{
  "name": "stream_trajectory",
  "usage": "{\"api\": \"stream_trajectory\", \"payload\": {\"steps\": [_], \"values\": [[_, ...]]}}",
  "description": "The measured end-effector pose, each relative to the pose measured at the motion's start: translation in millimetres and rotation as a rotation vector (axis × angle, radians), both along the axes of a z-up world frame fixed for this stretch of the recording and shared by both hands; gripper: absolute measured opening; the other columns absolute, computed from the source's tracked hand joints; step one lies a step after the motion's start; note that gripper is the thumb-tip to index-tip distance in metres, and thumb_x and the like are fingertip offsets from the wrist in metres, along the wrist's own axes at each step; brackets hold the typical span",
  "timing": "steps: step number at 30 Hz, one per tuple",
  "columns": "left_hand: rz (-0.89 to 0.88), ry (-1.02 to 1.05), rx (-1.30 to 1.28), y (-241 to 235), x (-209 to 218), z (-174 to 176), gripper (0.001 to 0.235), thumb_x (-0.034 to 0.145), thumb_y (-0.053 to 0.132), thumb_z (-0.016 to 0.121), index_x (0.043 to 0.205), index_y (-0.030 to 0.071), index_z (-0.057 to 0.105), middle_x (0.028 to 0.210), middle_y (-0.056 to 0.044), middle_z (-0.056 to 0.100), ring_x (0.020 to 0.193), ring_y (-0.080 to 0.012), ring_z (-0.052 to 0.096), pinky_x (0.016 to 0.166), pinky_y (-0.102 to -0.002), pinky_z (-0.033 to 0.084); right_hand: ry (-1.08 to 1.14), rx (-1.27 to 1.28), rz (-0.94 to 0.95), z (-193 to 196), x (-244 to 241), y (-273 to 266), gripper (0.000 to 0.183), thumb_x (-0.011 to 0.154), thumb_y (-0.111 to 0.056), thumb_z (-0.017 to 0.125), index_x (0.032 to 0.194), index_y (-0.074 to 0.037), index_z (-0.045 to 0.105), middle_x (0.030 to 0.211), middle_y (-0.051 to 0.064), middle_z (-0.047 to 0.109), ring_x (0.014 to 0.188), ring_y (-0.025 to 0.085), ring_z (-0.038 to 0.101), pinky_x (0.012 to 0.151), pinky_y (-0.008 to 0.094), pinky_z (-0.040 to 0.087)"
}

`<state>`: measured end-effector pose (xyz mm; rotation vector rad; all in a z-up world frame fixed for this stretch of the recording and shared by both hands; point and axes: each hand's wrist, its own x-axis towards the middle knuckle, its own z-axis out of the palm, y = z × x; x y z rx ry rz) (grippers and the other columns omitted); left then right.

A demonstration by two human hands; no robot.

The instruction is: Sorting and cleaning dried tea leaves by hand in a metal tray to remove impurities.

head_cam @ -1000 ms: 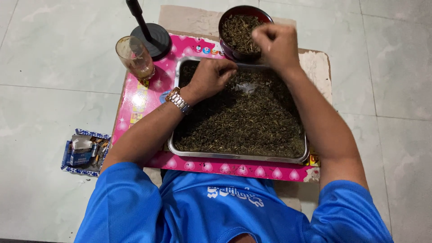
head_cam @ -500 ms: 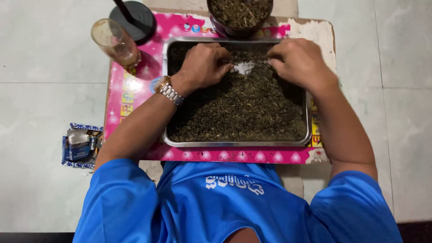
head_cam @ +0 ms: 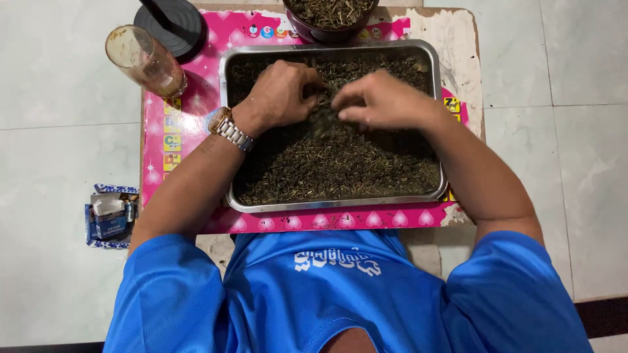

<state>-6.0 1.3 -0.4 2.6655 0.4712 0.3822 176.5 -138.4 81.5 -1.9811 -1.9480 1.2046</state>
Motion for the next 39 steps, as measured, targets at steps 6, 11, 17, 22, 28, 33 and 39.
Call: {"api": "stream_trajectory", "payload": {"steps": [6, 11, 17, 22, 28, 33, 39], "values": [[0.056, -0.058, 0.071, 10.0, 1.7, -15.3, 0.024, 0.083, 0.015, 0.061, 0.099, 0.017, 0.078, 0.085, -0.013, 0.073, 0.074, -0.043, 0.067, 0.062, -0.056, 0.051, -0.35, 0.512, -0.021, -14.4, 61.0, 8.1, 0.028, 0.094, -0.022, 0.077, 0.12, -0.013, 0.078, 0.116, 0.011, 0.076, 0.103, 0.034, 0.067, 0.087, 0.049, 0.048], [0.031, -0.062, 0.04, 7.6, 1.6, -7.9, 0.019, 0.088, 0.017, 0.067, 0.104, 0.016, 0.077, 0.09, -0.011, 0.073, 0.075, -0.0396, 0.068, 0.062, -0.054, 0.052, -0.392, 0.355, -0.162, -14.6, 57.0, 8.5, 0.024, 0.097, -0.019, 0.074, 0.12, -0.014, 0.077, 0.114, 0.012, 0.075, 0.102, 0.029, 0.066, 0.09, 0.048, 0.05], [-0.013, 0.034, 0.01, 6.8, 1.1, -6.0, 0.025, 0.089, 0.017, 0.067, 0.112, 0.014, 0.076, 0.098, -0.012, 0.075, 0.082, -0.0398, 0.069, 0.066, -0.054, 0.054, -0.564, 0.315, -0.043, -52.7, 70.3, 14.7, 0.028, 0.101, -0.024, 0.071, 0.127, -0.016, 0.074, 0.098, 0.009, 0.07, 0.087, 0.025, 0.061, 0.069, 0.039, 0.053], [0.009, 0.063, 0.013, 5.3, 1.6, -4.4, 0.024, 0.089, 0.02, 0.066, 0.11, 0.016, 0.075, 0.096, -0.013, 0.075, 0.081, -0.0407, 0.069, 0.066, -0.055, 0.053, -0.597, 0.356, 0.003, -52.0, 62.2, 13.4, 0.014, 0.102, -0.02, 0.072, 0.114, -0.017, 0.077, 0.087, 0.004, 0.071, 0.079, 0.021, 0.065, 0.073, 0.039, 0.059], [0.01, 0.021, 0.013, 7.8, 0.6, -8.7, 0.015, 0.086, 0.019, 0.067, 0.1, 0.016, 0.073, 0.089, -0.014, 0.074, 0.081, -0.0411, 0.069, 0.067, -0.054, 0.052, -0.654, 0.427, 0.038, -62.2, 65.3, 13.4, 0.013, 0.1, -0.021, 0.07, 0.102, -0.01, 0.075, 0.088, 0.009, 0.072, 0.079, 0.027, 0.069, 0.077, 0.047, 0.06], [0.126, 0.15, -0.123, 8.6, 2.6, -10.9, 0.018, 0.087, 0.031, 0.072, 0.102, 0.022, 0.075, 0.097, -0.006, 0.075, 0.096, -0.0372, 0.073, 0.083, -0.054, 0.06, -0.64, 0.475, 0.016, -60.3, 62.4, 9.0, 0.017, 0.091, -0.025, 0.066, 0.094, -0.011, 0.075, 0.091, 0.013, 0.074, 0.091, 0.04, 0.074, 0.076, 0.054, 0.059], [0.101, 0.165, -0.124, 5.3, 3.6, 2.0, 0.02, 0.089, 0.03, 0.067, 0.103, 0.019, 0.075, 0.098, -0.009, 0.076, 0.097, -0.0402, 0.073, 0.083, -0.057, 0.059, -0.539, 0.613, 0.01, -55.6, 61.8, 11.4, 0.012, 0.089, -0.022, 0.07, 0.09, -0.011, 0.073, 0.08, 0.012, 0.073, 0.08, 0.041, 0.074, 0.069, 0.053, 0.058]]}}
